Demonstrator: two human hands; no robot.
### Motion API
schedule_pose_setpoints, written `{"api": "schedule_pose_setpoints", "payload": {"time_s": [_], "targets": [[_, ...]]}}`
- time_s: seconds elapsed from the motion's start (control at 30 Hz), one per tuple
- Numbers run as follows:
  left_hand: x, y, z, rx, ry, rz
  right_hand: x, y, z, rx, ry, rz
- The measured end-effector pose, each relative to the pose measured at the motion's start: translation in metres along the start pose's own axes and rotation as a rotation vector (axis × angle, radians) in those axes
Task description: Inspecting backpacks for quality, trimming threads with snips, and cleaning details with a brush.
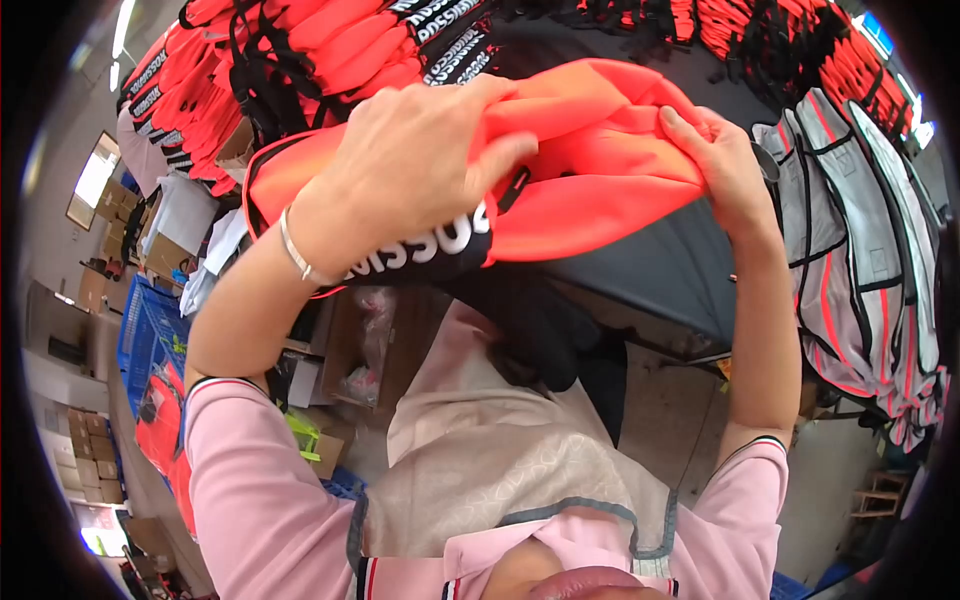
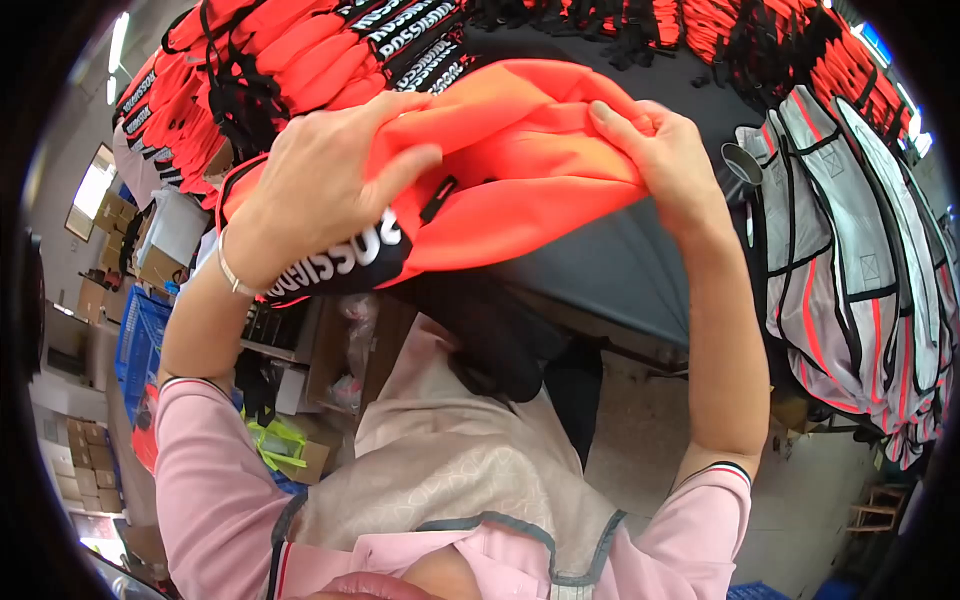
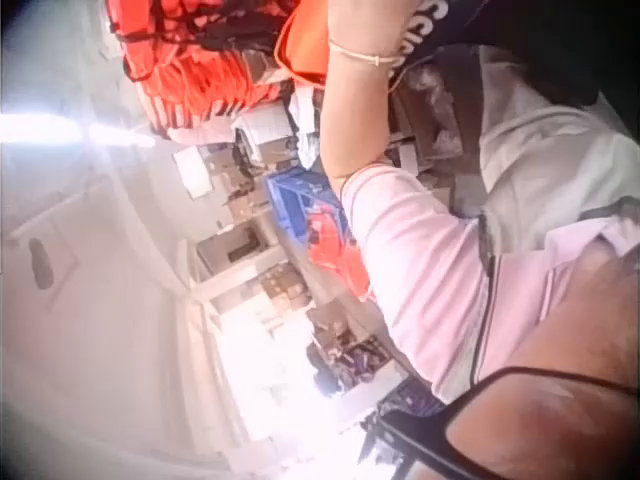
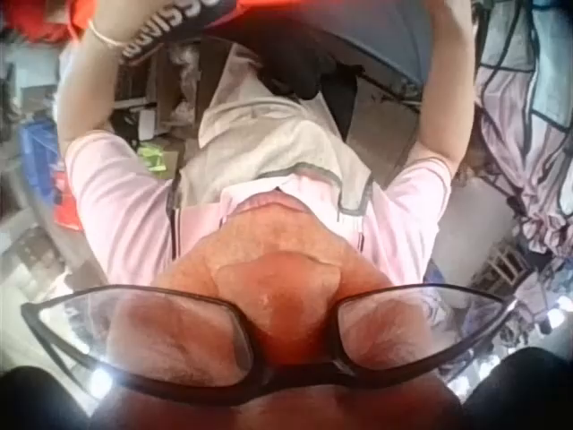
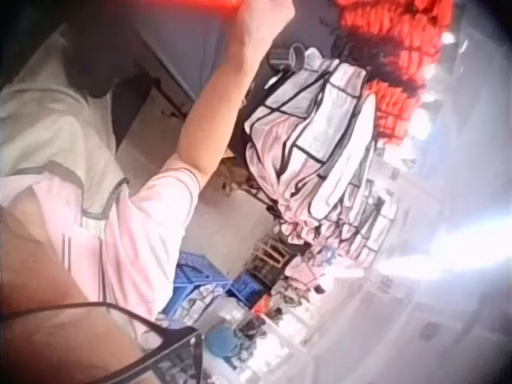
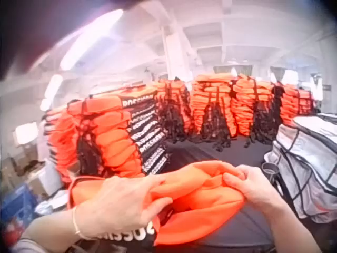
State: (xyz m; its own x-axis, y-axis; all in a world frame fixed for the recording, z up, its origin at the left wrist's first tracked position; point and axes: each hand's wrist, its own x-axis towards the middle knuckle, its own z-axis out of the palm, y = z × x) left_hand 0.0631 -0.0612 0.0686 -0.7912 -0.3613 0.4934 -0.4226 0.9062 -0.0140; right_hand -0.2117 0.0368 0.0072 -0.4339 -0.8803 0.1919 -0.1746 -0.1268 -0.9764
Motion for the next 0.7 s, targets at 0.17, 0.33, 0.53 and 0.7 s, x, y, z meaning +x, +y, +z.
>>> {"api": "schedule_pose_setpoints", "payload": {"time_s": [0.17,0.33,0.53,0.7], "targets": [[0.031,-0.02,0.021,-0.072,0.012,0.077,-0.058,-0.039,0.032,-1.041,0.037,-0.865],[0.056,-0.016,0.02,-0.148,-0.046,0.16,-0.052,0.02,0.066,-1.223,-0.037,-1.088],[0.034,-0.065,0.065,-0.314,-0.043,-0.012,-0.114,0.035,0.067,-1.248,-0.072,-1.177],[-0.028,-0.034,0.119,-0.493,-0.119,-0.166,-0.15,0.072,0.05,-1.144,-0.347,-0.942]]}}
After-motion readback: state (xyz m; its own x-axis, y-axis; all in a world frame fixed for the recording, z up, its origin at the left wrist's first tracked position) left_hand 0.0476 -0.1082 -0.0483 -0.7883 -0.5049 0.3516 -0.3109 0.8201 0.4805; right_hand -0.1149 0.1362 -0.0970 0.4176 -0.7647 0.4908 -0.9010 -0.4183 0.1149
